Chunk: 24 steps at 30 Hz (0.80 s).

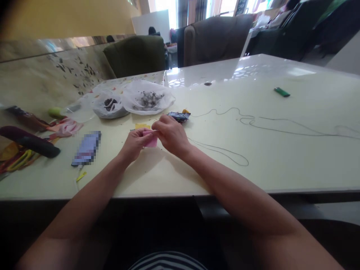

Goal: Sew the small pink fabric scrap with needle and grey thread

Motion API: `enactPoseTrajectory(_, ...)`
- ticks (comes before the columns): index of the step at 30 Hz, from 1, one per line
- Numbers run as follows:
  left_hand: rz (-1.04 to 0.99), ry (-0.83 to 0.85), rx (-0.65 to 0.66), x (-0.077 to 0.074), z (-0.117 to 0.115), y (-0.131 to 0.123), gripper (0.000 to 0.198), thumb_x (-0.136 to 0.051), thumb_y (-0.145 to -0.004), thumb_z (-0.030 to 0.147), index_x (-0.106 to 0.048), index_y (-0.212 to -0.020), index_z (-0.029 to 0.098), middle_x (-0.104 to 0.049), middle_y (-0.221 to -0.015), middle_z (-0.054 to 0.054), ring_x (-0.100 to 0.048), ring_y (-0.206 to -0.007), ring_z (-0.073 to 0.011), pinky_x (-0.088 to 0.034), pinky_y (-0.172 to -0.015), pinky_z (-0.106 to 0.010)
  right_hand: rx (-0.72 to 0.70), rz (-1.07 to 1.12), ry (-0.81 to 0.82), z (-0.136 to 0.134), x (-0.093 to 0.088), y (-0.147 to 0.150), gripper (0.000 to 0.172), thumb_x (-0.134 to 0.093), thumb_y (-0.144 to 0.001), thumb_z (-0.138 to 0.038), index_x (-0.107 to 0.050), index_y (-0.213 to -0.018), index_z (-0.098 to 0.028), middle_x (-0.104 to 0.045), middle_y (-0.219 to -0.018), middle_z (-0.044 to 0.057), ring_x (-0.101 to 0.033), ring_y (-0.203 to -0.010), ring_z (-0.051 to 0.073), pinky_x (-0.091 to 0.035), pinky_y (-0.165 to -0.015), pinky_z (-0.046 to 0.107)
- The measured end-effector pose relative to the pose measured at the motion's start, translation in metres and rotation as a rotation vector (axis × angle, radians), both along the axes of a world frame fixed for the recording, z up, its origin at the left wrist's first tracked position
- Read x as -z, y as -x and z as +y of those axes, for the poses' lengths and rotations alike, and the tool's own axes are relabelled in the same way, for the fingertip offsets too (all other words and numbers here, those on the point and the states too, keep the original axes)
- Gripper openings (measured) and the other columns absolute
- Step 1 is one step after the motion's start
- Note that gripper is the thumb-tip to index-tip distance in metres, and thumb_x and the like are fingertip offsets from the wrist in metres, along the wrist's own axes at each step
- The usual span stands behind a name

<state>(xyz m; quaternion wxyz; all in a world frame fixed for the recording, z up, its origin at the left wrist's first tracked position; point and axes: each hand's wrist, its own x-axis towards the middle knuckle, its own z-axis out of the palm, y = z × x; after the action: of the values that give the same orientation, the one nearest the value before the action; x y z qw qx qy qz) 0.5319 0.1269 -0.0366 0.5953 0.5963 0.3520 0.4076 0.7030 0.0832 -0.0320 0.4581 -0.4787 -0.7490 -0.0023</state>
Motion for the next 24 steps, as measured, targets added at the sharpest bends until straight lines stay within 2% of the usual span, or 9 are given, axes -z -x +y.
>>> enactPoseTrajectory(5,0.115,-0.130,0.002,0.002,-0.002,-0.001,0.037,-0.088,-0.066,0.045,-0.071,-0.076,0.014,-0.061,-0.067,0.001,-0.052,-0.062,-0.0098,-0.040,-0.061,-0.022,0.030,-0.195,-0.091,-0.001,0.002,0.006,0.031,-0.045,-0.101,-0.017,-0.066,-0.079,-0.020,-0.060,-0.090,0.009,-0.052,-0.088,0.021,-0.046,-0.080,0.033)
enactPoseTrajectory(10,0.165,-0.189,-0.028,0.003,-0.002,-0.001,0.023,-0.080,-0.070,0.035,-0.069,-0.074,0.015,-0.061,-0.067,0.001,-0.054,-0.064,-0.0120,-0.043,-0.062,-0.023,0.001,-0.076,-0.139,-0.010,-0.002,0.015,0.035,-0.040,-0.103,-0.019,-0.064,-0.077,-0.021,-0.057,-0.089,0.008,-0.054,-0.087,0.020,-0.047,-0.083,0.035)
enactPoseTrajectory(13,0.174,-0.219,-0.077,0.002,-0.002,-0.002,0.020,-0.078,-0.070,0.032,-0.068,-0.072,0.015,-0.062,-0.069,0.001,-0.054,-0.065,-0.0116,-0.042,-0.061,-0.021,-0.061,0.154,-0.161,-0.017,-0.009,0.016,0.027,-0.047,-0.102,-0.025,-0.061,-0.079,-0.022,-0.058,-0.094,0.008,-0.058,-0.092,0.020,-0.049,-0.085,0.036)
enactPoseTrajectory(15,0.142,-0.183,-0.116,0.001,0.000,-0.001,0.023,-0.079,-0.069,0.034,-0.067,-0.072,0.015,-0.062,-0.069,0.000,-0.053,-0.063,-0.0107,-0.041,-0.058,-0.021,-0.077,0.355,-0.118,-0.020,-0.017,0.010,0.018,-0.055,-0.099,-0.028,-0.060,-0.083,-0.023,-0.060,-0.098,0.008,-0.060,-0.096,0.021,-0.050,-0.084,0.037)
enactPoseTrajectory(18,0.115,-0.052,-0.157,0.000,0.004,0.003,0.028,-0.079,-0.068,0.038,-0.067,-0.077,0.015,-0.063,-0.068,-0.001,-0.052,-0.057,-0.0102,-0.036,-0.048,-0.020,-0.056,0.703,0.056,-0.018,-0.033,-0.012,0.010,-0.060,-0.095,-0.034,-0.059,-0.091,-0.025,-0.063,-0.098,0.007,-0.062,-0.094,0.022,-0.050,-0.072,0.036)
enactPoseTrajectory(20,0.109,0.032,-0.171,-0.002,0.008,0.006,0.032,-0.079,-0.066,0.040,-0.068,-0.082,0.015,-0.068,-0.073,-0.004,-0.054,-0.054,-0.0112,-0.034,-0.043,-0.020,-0.047,0.972,0.170,-0.014,-0.048,-0.036,0.008,-0.059,-0.095,-0.033,-0.059,-0.090,-0.026,-0.063,-0.087,0.004,-0.063,-0.084,0.019,-0.046,-0.063,0.033)
enactPoseTrajectory(22,0.052,0.086,-0.180,-0.003,0.013,0.008,0.035,-0.080,-0.063,0.039,-0.067,-0.084,0.014,-0.072,-0.079,-0.008,-0.060,-0.057,-0.0136,-0.038,-0.042,-0.021,-0.046,1.245,0.194,-0.013,-0.063,-0.065,0.017,-0.059,-0.094,-0.023,-0.060,-0.077,-0.025,-0.059,-0.072,0.002,-0.059,-0.070,0.014,-0.042,-0.061,0.033)
enactPoseTrajectory(24,-0.040,0.112,-0.182,-0.003,0.017,0.010,0.036,-0.081,-0.059,0.036,-0.064,-0.082,0.014,-0.074,-0.083,-0.010,-0.066,-0.066,-0.0168,-0.045,-0.046,-0.022,-0.019,1.435,0.076,-0.019,-0.076,-0.097,0.037,-0.053,-0.093,-0.009,-0.059,-0.059,-0.020,-0.058,-0.061,0.003,-0.055,-0.062,0.009,-0.039,-0.061,0.037)
